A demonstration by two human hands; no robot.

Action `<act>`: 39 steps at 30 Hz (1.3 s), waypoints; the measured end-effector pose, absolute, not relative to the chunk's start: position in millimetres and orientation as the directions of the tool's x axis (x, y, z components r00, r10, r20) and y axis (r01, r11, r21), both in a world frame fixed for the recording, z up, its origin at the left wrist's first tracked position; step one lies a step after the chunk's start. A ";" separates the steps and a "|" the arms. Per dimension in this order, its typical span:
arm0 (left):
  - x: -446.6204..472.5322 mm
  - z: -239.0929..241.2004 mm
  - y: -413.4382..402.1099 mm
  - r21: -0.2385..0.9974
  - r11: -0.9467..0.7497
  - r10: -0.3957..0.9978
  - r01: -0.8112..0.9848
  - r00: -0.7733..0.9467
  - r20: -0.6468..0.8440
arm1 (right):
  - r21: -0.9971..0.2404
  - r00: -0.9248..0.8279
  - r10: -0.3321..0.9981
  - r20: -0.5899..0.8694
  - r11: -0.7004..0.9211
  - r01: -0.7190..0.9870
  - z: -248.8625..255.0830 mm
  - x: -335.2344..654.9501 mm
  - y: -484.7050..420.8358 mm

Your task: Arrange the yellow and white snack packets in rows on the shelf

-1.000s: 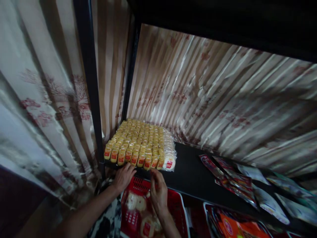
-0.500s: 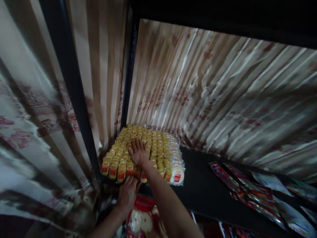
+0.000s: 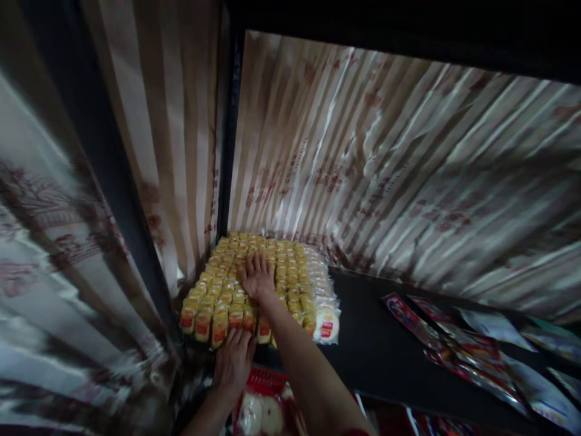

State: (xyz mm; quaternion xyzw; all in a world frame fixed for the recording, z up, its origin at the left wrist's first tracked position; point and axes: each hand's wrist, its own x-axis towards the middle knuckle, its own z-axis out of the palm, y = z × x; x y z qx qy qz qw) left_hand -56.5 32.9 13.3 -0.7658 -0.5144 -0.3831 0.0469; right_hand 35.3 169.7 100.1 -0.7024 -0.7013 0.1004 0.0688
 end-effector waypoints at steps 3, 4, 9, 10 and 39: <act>-56.3 13.1 33.3 0.299 -0.481 0.736 0.824 0.194 0.649 | -0.233 -0.016 0.999 -0.042 0.006 0.972 102.0 38.9 176.2; -56.2 12.5 33.2 0.291 -0.486 0.730 0.824 0.201 0.653 | -0.224 -0.006 1.000 -0.018 0.002 0.974 103.2 40.7 179.6; -54.8 1.8 33.6 0.253 -0.470 0.720 0.846 0.202 0.664 | -0.200 0.074 0.997 0.011 -0.070 0.977 98.8 44.6 198.7; -54.6 -1.0 33.8 0.248 -0.464 0.724 0.850 0.203 0.660 | -0.205 0.070 0.998 0.003 -0.067 0.976 96.8 43.7 201.2; -88.7 23.0 -0.8 0.471 -0.347 0.825 0.811 0.025 0.565 | -0.665 0.453 0.742 0.494 -0.013 0.747 24.3 134.8 -11.9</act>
